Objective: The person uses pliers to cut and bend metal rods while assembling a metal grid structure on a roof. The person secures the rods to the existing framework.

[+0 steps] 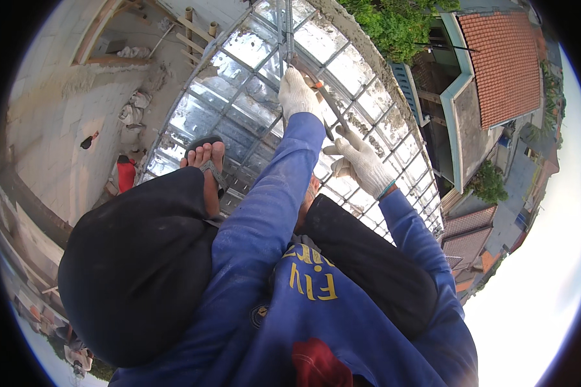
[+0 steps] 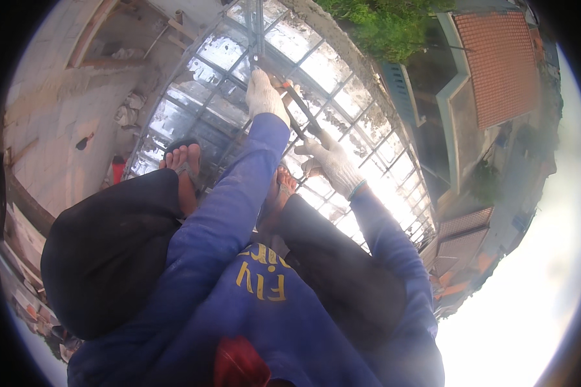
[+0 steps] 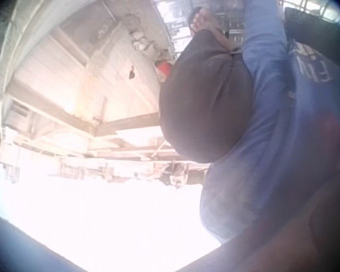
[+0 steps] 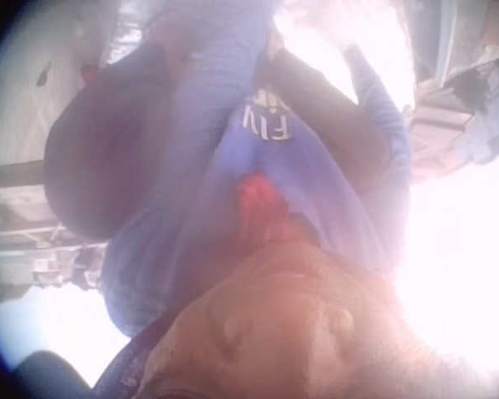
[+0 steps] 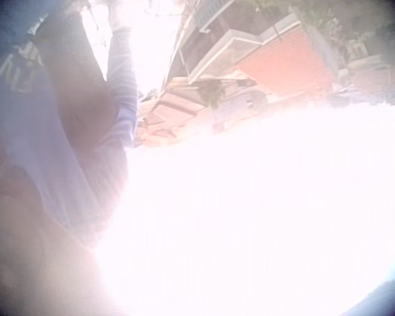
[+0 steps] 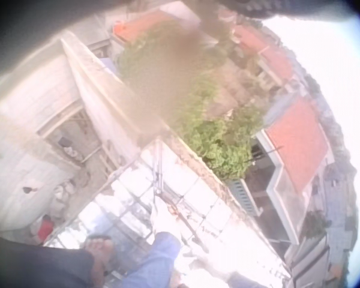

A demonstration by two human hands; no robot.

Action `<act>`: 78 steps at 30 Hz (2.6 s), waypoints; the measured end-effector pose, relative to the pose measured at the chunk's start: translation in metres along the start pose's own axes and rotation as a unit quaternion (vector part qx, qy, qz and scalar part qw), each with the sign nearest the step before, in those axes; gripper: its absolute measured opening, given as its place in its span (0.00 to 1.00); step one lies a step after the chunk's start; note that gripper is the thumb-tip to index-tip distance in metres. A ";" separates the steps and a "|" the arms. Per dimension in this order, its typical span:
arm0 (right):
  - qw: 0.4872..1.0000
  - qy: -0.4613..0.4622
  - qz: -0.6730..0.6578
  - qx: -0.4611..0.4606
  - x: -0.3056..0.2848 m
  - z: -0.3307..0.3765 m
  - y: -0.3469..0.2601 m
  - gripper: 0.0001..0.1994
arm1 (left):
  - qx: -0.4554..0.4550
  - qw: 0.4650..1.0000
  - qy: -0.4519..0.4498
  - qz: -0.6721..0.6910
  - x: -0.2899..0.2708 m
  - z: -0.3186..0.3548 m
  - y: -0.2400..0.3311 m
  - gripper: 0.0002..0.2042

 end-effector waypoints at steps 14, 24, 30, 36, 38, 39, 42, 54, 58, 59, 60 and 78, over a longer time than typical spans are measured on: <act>0.838 0.155 0.498 -0.163 -0.035 -0.004 -0.038 0.18 | 0.019 1.000 -0.019 -0.010 0.020 0.006 0.041 0.22; 0.946 0.035 0.308 -0.098 -0.050 0.088 -0.038 0.16 | 0.262 0.957 0.040 -0.120 0.011 -0.003 0.134 0.17; 0.942 0.066 0.323 -0.068 -0.067 0.094 -0.002 0.18 | 0.315 0.926 0.010 -0.209 0.026 0.011 0.147 0.20; 0.962 0.072 0.254 -0.072 -0.035 0.139 -0.084 0.20 | 0.285 0.950 0.107 -0.062 0.033 0.008 0.203 0.18; 0.944 0.121 0.286 -0.115 -0.050 0.134 -0.076 0.19 | 0.304 0.952 0.023 -0.040 0.041 -0.002 0.220 0.20; 0.944 0.128 0.282 -0.116 -0.064 0.126 -0.058 0.18 | 0.302 0.952 0.023 -0.055 0.049 0.005 0.221 0.18; 0.966 0.108 0.195 -0.131 -0.075 0.114 -0.017 0.19 | 0.334 0.936 0.046 -0.099 0.058 0.011 0.228 0.17; 0.887 0.075 0.456 0.006 -0.072 0.120 0.082 0.36 | -0.088 0.927 -0.120 -0.345 0.030 -0.008 0.058 0.14; 0.880 0.235 0.367 -0.191 -0.053 0.108 -0.007 0.38 | -0.139 0.882 -0.148 -0.426 0.016 0.027 -0.017 0.14; 0.897 0.222 0.352 -0.148 -0.049 0.104 -0.019 0.37 | -0.147 0.876 -0.134 -0.439 0.013 0.033 -0.031 0.16; 0.912 0.210 0.336 -0.105 -0.045 0.101 -0.032 0.36 | -0.153 0.871 -0.121 -0.451 0.013 0.040 -0.045 0.17; 0.877 0.221 0.418 -0.086 -0.019 0.065 0.011 0.26 | 0.033 0.680 -0.185 -0.708 0.027 0.082 -0.068 0.17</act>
Point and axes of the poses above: each hand's wrist, its own z-axis away from the middle knuckle, its own x-axis out of the palm, y = z × x, the point moved 4 cm from there along -z, towards the middle knuckle, and after that the axes turned 8 degrees about -x, right-handed, at the moved point
